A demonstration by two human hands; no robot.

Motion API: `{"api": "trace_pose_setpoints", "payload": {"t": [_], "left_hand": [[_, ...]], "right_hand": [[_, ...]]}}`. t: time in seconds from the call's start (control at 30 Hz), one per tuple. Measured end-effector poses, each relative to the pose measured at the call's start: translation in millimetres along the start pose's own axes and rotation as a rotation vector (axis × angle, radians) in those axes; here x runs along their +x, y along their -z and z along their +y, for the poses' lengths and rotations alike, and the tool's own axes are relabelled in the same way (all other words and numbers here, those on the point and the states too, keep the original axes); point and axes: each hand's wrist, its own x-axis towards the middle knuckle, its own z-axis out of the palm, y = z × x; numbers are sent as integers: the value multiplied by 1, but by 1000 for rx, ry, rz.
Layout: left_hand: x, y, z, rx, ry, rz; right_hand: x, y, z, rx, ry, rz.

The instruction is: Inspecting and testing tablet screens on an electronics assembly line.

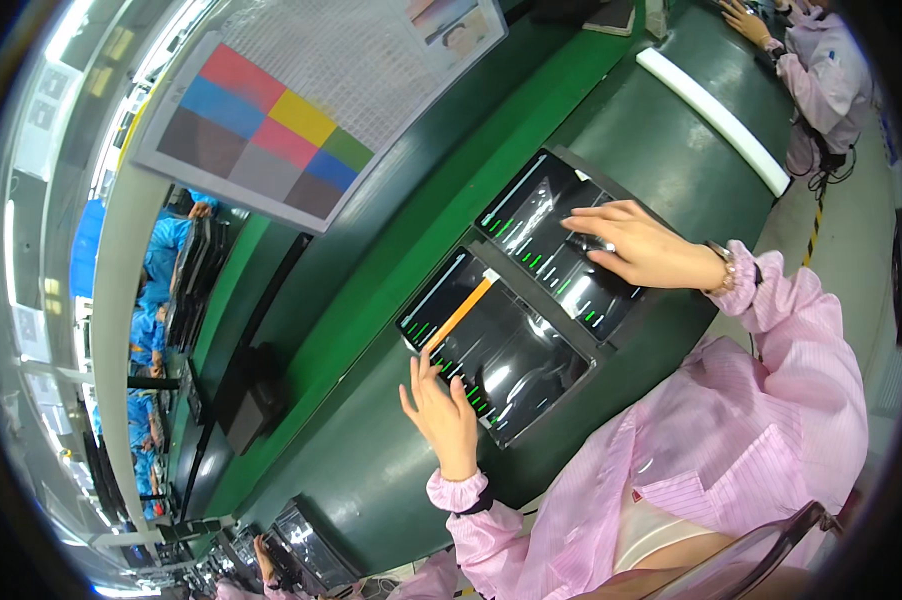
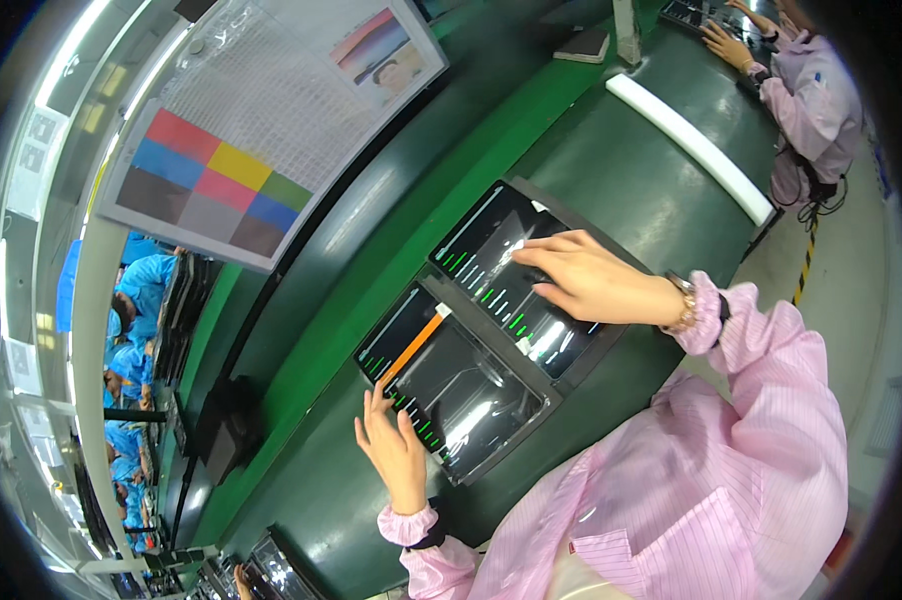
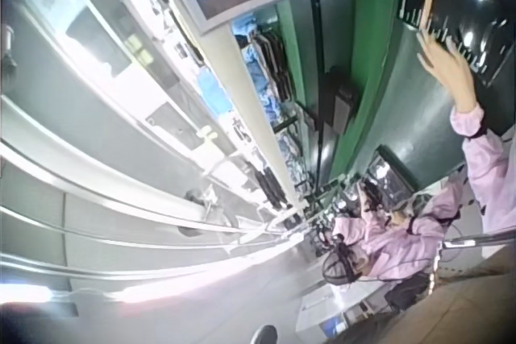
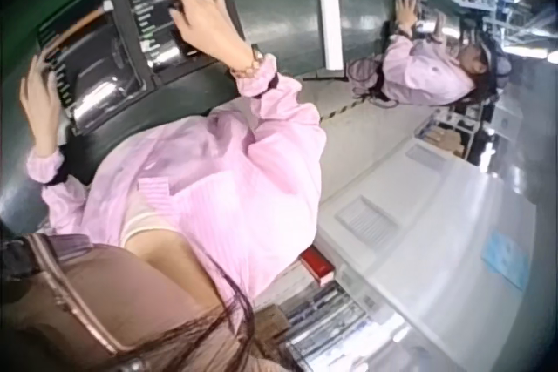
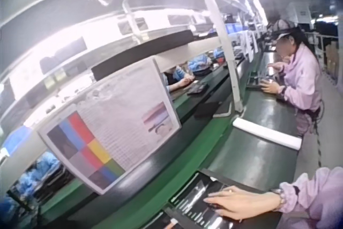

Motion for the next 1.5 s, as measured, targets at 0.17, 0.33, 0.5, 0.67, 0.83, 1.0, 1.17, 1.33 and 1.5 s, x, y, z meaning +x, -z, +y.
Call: {"api": "trace_pose_setpoints", "payload": {"t": [0.17, 0.33, 0.5, 0.67, 0.83, 1.0, 1.17, 1.33, 1.5], "left_hand": [[-15, 10, 5, -103, 57, 8], [-40, 19, 10, -116, 129, 4], [-93, 4, 8, -433, 247, -58], [-114, -21, 40, -639, 317, -106], [-109, -44, 63, -349, 344, -67], [-115, -43, 63, -477, 380, 25], [-104, -41, 76, -367, 291, 29], [-118, -30, 80, -309, 258, 104], [-133, -15, 75, -274, 171, 147]], "right_hand": [[35, -33, 26, -62, 125, -51], [41, -50, 43, -108, 100, -107], [25, 4, 82, -71, -119, 136], [-67, 65, 207, -1079, -700, 328], [-171, 54, 271, -826, -937, 281], [-168, 56, 189, -671, -756, 249], [-113, 13, 64, -213, -483, 585], [-66, -52, -52, -180, -74, 377], [-53, -81, -67, -196, 28, 235]]}}
